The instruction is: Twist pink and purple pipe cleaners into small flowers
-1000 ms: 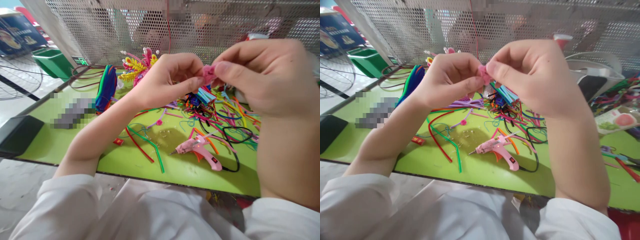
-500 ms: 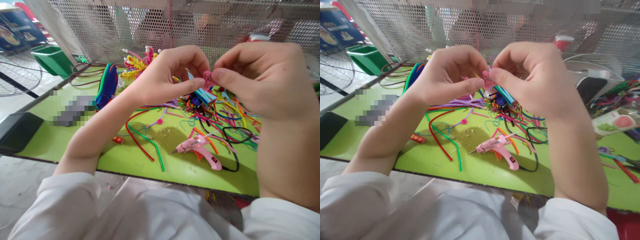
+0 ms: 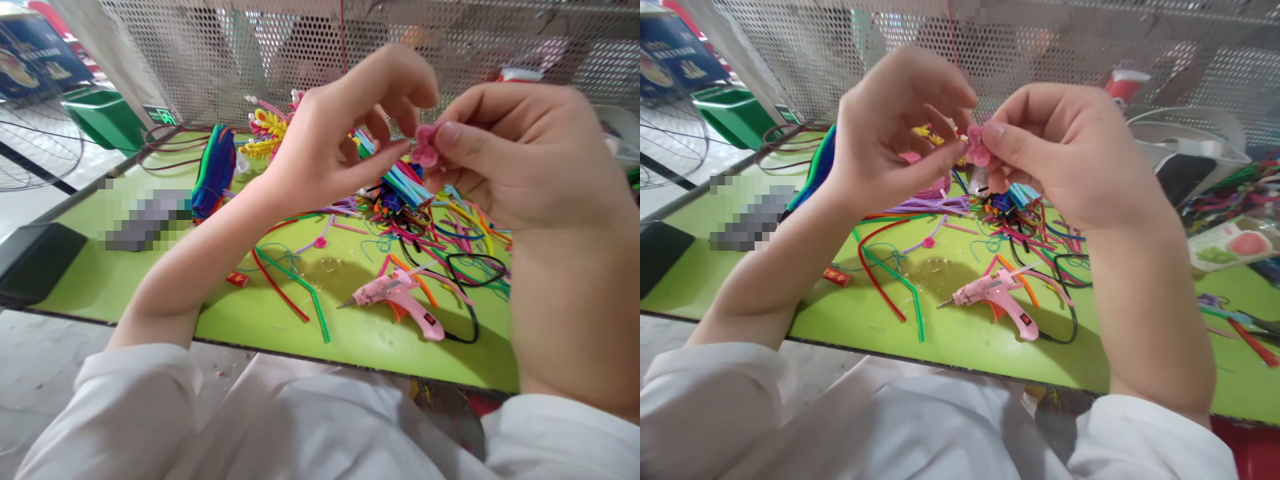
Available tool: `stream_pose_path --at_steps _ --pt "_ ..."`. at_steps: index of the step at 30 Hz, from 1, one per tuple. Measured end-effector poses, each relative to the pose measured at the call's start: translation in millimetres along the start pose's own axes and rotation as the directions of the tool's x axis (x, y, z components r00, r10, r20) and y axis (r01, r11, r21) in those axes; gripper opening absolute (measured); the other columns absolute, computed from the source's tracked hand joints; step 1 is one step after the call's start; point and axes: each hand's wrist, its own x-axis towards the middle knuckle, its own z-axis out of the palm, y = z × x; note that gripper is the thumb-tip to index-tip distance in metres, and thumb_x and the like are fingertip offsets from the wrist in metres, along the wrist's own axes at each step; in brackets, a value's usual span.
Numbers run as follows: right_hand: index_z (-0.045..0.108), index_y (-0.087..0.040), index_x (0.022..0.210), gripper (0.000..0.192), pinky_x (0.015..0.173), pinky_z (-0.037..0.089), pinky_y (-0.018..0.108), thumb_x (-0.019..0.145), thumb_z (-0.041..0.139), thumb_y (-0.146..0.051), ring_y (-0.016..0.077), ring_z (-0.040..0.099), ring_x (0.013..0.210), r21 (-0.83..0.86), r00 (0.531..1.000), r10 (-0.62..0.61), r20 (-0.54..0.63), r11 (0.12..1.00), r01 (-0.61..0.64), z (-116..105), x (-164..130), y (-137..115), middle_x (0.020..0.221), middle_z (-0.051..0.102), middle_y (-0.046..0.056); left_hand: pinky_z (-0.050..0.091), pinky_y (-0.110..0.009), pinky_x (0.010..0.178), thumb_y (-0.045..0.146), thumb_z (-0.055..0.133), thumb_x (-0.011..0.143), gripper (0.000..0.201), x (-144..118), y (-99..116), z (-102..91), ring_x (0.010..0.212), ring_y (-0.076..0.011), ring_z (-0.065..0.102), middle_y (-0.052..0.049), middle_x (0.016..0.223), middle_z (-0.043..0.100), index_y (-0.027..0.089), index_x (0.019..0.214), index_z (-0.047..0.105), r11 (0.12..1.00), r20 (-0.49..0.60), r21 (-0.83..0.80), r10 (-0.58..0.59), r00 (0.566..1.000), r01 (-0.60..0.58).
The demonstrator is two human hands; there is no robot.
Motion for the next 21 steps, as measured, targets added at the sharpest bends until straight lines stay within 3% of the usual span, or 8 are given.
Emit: stream_pose_path --at_steps 3,7,10,16,21 --pt "0.076 -0.023 0.076 0.015 0.055 0.050 0.016 0.085 0.084 -0.031 0.0056 0.062 0.059 0.008 1.000 0.011 0.018 1.000 -0.012 -3.1 0.8 -0.9 0.068 0.067 -0.002 0.058 -0.024 0.073 0.027 0.062 0.096 0.022 1.6 -0.8 -6.1 0.093 -0.0152 0.077 -0.006 0.099 0.075 0.009 0.106 0.072 0.963 0.058 0.192 0.183 0.981 -0.191" --pt "0.076 -0.026 0.074 0.016 0.052 0.048 0.020 0.082 0.087 -0.035 0.0078 0.060 0.058 -0.014 0.994 0.004 0.110 1.000 -0.002 -5.1 2.5 1.5 0.067 0.068 -0.001 0.059 -0.026 0.077 0.027 0.061 0.100 0.017 1.4 -4.6 -14.3 0.088 -0.0152 0.076 -0.006 0.096 0.077 0.018 0.106 0.074 0.930 0.156 0.266 0.218 0.964 -0.253" --pt "0.076 -0.023 0.077 0.012 0.055 0.049 0.019 0.085 0.084 -0.028 0.0070 0.061 0.060 0.003 0.994 0.056 0.096 0.998 -0.056 -2.4 2.2 3.2 0.068 0.067 -0.001 0.057 -0.027 0.078 0.038 0.059 0.102 0.024 -2.1 -11.6 -17.0 0.087 -0.0153 0.075 -0.006 0.094 0.077 0.023 0.109 0.075 0.882 0.193 0.337 0.279 0.941 -0.331" --pt "0.075 -0.028 0.074 0.021 0.053 0.051 0.020 0.075 0.091 -0.041 0.0089 0.059 0.060 0.094 0.983 0.112 0.143 0.988 -0.126 4.3 3.5 7.4 0.073 0.068 0.000 0.054 -0.031 0.083 0.058 0.047 0.103 0.045 -8.1 -23.1 -8.5 0.092 -0.0162 0.074 -0.004 0.084 0.069 0.023 0.098 0.075 0.864 0.140 0.474 0.114 0.984 -0.168" --pt "0.076 -0.021 0.083 0.018 0.061 0.055 0.015 0.078 0.091 -0.029 0.0067 0.064 0.066 0.221 0.993 0.061 0.098 0.972 -0.081 11.4 4.6 9.6 0.074 0.068 -0.002 0.047 -0.027 0.068 0.043 0.046 0.106 0.034 -9.6 -18.3 -4.3 0.076 -0.0117 0.072 -0.002 0.079 0.069 0.024 0.096 0.073 0.756 0.068 0.606 0.262 0.963 -0.248"
